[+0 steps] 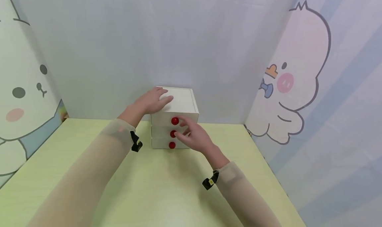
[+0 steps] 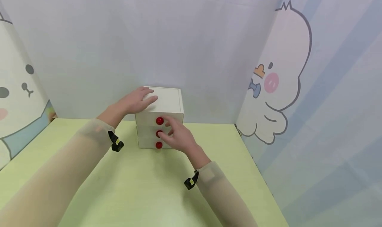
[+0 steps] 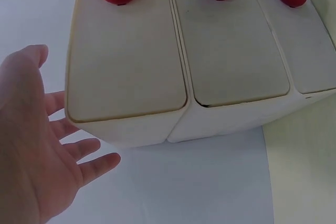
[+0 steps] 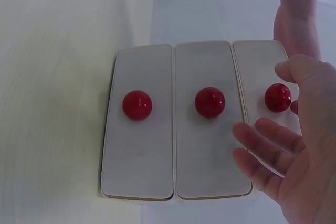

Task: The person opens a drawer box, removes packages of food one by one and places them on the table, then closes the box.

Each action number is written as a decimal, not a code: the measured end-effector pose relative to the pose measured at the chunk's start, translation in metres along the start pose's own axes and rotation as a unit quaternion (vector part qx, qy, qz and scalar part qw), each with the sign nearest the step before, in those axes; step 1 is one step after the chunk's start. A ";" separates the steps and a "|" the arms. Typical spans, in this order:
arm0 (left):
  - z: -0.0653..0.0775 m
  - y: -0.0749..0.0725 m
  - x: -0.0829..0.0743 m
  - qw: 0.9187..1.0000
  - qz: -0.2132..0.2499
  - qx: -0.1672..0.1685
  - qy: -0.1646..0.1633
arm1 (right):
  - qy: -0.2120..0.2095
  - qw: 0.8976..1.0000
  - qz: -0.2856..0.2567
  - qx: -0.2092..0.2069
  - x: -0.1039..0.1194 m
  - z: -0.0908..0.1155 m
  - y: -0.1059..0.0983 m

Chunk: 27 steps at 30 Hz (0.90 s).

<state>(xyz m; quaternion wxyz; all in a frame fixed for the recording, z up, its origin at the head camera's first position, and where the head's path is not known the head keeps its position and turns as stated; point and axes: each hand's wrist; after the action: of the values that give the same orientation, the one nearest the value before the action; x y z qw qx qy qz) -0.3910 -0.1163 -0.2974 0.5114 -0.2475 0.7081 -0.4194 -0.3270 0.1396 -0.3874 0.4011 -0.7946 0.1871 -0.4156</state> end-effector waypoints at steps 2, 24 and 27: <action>-0.004 0.000 0.003 1.000 -0.004 0.003 -0.001 | 0.001 1.000 -0.003 0.000 0.000 -0.003 0.001; -0.025 0.009 0.028 0.998 0.038 0.043 0.021 | 0.012 0.998 -0.010 -0.054 0.010 -0.025 0.026; -0.028 0.011 0.029 0.998 0.035 0.045 0.015 | 0.014 0.997 -0.010 -0.074 0.008 -0.028 0.028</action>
<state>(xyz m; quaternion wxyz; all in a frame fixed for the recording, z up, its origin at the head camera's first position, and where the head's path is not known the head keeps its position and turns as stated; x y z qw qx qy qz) -0.4266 -0.1235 -0.3176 0.5258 -0.1925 0.7043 -0.4363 -0.3443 0.1038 -0.3958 0.3348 -0.8181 0.2146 -0.4155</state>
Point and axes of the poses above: each hand's wrist, its own z-axis away from the middle knuckle, its own y-axis out of the palm, x = y × z, and after that the axes turned 4 degrees about z, right-handed
